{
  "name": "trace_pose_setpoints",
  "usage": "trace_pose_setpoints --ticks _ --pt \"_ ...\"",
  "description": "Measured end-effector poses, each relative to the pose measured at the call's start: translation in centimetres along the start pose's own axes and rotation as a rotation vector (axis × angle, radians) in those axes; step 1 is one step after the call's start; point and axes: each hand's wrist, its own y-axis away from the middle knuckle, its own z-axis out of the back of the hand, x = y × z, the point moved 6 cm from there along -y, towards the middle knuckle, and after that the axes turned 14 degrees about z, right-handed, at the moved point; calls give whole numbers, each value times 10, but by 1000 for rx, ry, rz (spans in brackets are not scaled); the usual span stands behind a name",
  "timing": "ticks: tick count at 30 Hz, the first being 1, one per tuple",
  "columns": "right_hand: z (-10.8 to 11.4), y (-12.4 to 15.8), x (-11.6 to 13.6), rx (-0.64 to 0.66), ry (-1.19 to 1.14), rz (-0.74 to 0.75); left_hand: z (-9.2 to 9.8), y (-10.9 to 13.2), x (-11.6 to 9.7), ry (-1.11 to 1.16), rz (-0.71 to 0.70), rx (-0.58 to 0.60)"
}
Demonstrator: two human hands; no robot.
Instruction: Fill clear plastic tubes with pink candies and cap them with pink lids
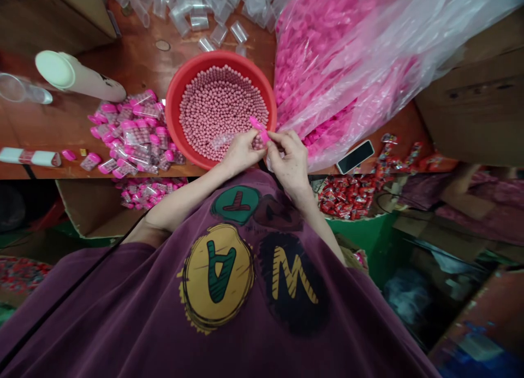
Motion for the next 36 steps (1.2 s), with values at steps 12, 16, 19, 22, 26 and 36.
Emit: trace_pose_setpoints --ticks 12,16,19,22,26,36 --pt "-9 8 -3 49 36 73 -11 0 -3 269 257 149" --pt "-13 10 -2 64 -3 91 -12 -1 -5 290 298 113" --pt "-12 10 -3 68 -23 94 -9 -3 -5 311 303 88" --pt "-11 8 -11 37 -129 47 -3 -3 -11 298 231 137" --pt "-25 -2 -38 -64 -358 -151 -4 4 -16 160 195 366" --pt "-24 -19 -17 229 -330 57 -6 16 2 514 431 480"
